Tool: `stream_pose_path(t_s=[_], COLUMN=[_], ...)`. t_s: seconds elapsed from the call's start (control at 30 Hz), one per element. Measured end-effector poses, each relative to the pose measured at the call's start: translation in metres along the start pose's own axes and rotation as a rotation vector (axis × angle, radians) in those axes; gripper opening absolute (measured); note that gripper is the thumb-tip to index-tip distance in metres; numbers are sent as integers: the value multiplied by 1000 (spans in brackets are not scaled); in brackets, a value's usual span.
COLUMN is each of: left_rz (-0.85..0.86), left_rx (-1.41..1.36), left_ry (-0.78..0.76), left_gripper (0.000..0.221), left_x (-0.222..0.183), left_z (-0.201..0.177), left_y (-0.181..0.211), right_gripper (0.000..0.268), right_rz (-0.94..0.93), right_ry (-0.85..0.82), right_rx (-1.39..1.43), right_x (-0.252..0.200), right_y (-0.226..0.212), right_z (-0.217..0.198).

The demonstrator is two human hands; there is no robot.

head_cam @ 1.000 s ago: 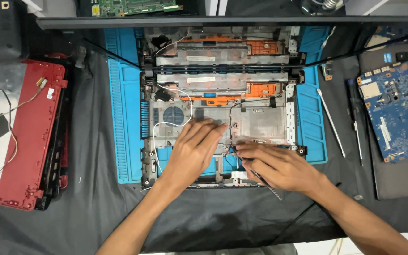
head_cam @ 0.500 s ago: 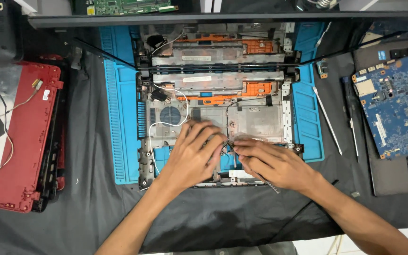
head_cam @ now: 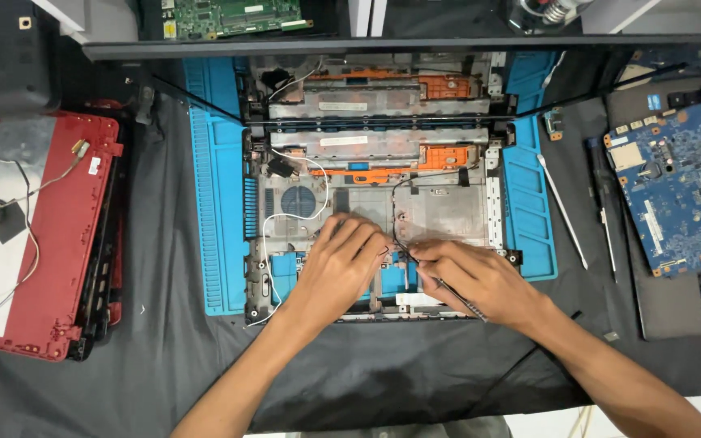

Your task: Disassembling a laptop to remove internal components including the motherboard and cooling assembly.

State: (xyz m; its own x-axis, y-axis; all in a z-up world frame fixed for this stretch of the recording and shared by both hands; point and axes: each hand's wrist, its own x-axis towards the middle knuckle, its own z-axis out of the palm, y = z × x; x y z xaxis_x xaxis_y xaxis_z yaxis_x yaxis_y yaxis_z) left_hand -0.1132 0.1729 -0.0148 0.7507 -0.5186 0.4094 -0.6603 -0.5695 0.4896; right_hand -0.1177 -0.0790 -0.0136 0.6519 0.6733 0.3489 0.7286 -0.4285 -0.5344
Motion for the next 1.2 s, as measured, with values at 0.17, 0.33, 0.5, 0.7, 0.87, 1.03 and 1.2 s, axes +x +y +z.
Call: stream_pose_path(t_s=[0.17, 0.33, 0.5, 0.7, 0.87, 1.03, 1.2], left_rz=[-4, -32, -64, -61, -55, -86, -84], left_rx=[56, 58, -38, -14, 13, -16, -47], left_ry=[-15, -23, 11, 16, 8, 35, 73], left_gripper=[18, 19, 16, 17, 17, 15, 13], left_x=[-1, -2, -1, -1, 0, 1, 1], left_z=[6, 5, 1, 0, 2, 2, 1], left_y=[1, 0, -1, -1, 0, 0, 1], right_gripper=[15, 17, 19, 22, 22, 22, 24], right_rz=[51, 10, -30, 18, 52, 80, 100], right_ry=[-33, 40, 82, 149, 161, 123, 98], right_rx=[61, -1, 9, 23, 46, 69, 79], right_x=[-6, 0, 4, 4, 7, 6, 11], right_y=[5, 0, 0, 1, -4, -3, -5], right_z=[2, 1, -2, -2, -5, -3, -5])
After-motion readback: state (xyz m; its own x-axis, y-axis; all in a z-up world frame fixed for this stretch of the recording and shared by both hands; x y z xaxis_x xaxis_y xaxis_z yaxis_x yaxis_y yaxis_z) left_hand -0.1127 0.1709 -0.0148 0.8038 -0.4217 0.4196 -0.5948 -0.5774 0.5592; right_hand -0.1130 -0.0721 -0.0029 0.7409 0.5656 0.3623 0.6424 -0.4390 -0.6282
